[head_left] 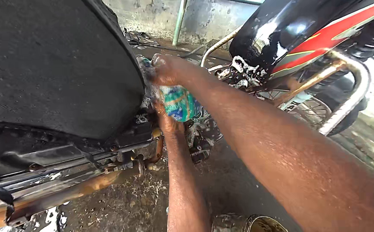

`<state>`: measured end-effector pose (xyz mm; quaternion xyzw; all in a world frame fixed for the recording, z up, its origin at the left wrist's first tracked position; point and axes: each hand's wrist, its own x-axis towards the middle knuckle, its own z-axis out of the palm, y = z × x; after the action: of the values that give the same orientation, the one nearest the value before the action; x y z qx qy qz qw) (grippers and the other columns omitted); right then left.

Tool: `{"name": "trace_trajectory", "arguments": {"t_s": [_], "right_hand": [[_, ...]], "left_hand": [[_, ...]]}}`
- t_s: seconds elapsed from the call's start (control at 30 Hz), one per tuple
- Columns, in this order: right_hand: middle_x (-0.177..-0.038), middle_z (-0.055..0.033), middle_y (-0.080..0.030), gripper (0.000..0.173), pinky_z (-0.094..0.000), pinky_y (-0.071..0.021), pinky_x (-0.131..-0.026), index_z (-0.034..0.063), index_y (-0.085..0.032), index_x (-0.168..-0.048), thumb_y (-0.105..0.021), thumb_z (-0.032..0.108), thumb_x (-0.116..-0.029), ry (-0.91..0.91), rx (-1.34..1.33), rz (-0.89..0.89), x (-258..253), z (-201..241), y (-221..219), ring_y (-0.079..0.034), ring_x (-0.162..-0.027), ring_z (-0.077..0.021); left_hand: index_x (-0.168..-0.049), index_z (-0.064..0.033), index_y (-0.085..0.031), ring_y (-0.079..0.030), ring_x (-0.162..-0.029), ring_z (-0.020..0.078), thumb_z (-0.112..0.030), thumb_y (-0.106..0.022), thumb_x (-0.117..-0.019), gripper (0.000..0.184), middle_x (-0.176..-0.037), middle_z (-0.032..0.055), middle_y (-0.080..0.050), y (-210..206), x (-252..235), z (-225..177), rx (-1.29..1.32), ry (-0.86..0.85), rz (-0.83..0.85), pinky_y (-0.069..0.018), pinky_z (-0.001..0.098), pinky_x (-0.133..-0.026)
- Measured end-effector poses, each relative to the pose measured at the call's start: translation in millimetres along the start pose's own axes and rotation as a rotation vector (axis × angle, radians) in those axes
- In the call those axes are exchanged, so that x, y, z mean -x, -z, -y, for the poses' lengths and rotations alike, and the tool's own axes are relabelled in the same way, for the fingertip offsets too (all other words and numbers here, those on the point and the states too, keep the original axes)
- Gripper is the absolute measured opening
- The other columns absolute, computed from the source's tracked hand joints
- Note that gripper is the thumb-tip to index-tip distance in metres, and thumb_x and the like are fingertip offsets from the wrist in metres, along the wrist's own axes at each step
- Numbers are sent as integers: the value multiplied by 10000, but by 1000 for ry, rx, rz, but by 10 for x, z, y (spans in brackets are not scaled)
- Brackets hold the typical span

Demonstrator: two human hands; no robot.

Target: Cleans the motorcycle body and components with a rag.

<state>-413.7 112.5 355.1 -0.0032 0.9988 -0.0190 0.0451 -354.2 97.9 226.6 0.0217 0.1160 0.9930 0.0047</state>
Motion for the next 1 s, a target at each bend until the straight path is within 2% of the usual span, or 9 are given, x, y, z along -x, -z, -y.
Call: {"name": "trace_trajectory", "arguments": {"t_s": [0.2, 0.37, 0.53, 0.63, 0.7, 0.77, 0.83, 0.9, 1.0], "right_hand": [[-1387, -244, -594, 379, -499, -402, -1136, -49, -566, -1380, -534, 163, -1068, 213, -100, 17, 303, -323, 4, -558, -1319, -343], [-1171, -243, -666, 263, -593, -479, -972, -39, -649, -1228, -606, -12, -970, 186, 85, 137, 391, -724, 163, -643, -1111, -381], [-1024, -219, -691, 215, -601, -499, -889, -25, -702, -1107, -679, 154, -991, 128, 117, 157, 305, -653, 208, -668, -977, -367], [-1003, -221, -702, 198, -651, -509, -873, -7, -722, -1047, -745, 151, -929, 92, 176, 138, 244, -574, 200, -678, -977, -402], [-985, -202, -702, 187, -630, -518, -853, 9, -720, -1019, -762, 155, -909, 61, 185, 137, 243, -521, 197, -680, -958, -382], [-1099, -219, -697, 227, -572, -501, -946, -23, -709, -1130, -731, 78, -928, 72, 82, 126, 299, -538, 167, -665, -1051, -364], [-1241, -220, -669, 311, -463, -461, -1060, -50, -662, -1262, -667, 40, -964, 125, -116, 81, 364, -652, 63, -631, -1170, -304], [-1207, -189, -672, 272, -376, -470, -1027, -56, -664, -1234, -628, 63, -992, 154, -272, 20, 382, -716, -10, -629, -1113, -218], [-1168, -180, -680, 370, -459, -472, -994, -26, -682, -1192, -522, 291, -1086, 51, -226, -30, 322, -690, -73, -634, -1093, -241]], "left_hand": [[-1348, 4, -474, -643, -912, 120, -331, -273, -1138, 444, -1037, 106, -613, -347, 228, -103, -586, -135, -226, -572, 326, -827], [-1277, -48, -619, -639, -1063, 234, -513, -378, -1091, 556, -1119, 153, -665, -403, 376, -254, -941, 115, -96, -524, 479, -940], [-1269, -19, -629, -638, -1128, 359, -492, -461, -1044, 550, -1158, 220, -674, -302, 336, -359, -1299, 149, -84, -485, 621, -947], [-1347, -36, -579, -638, -1162, 329, -428, -617, -957, 554, -1212, 193, -673, -276, 404, -308, -1243, 15, -230, -486, 593, -985], [-1274, -29, -618, -673, -1053, 272, -351, -716, -905, 499, -1108, 159, -699, -244, 446, -193, -1087, -113, -334, -523, 528, -927], [-1240, 3, -620, -669, -1017, 207, -245, -772, -876, 466, -1083, 138, -692, -249, 483, -105, -915, -226, -401, -537, 431, -921], [-1234, 27, -605, -662, -1013, 138, -171, -777, -879, 442, -1085, 117, -682, -246, 498, -37, -768, -286, -410, -542, 329, -925], [-1291, 42, -554, -652, -1051, 124, -144, -736, -917, 456, -1137, 127, -662, -206, 449, -32, -700, -256, -341, -540, 304, -949], [-1376, -10, -540, -633, -1144, 189, -325, -613, -1017, 483, -1229, 153, -654, -128, 377, -204, -866, -43, -237, -509, 407, -1005]]}}
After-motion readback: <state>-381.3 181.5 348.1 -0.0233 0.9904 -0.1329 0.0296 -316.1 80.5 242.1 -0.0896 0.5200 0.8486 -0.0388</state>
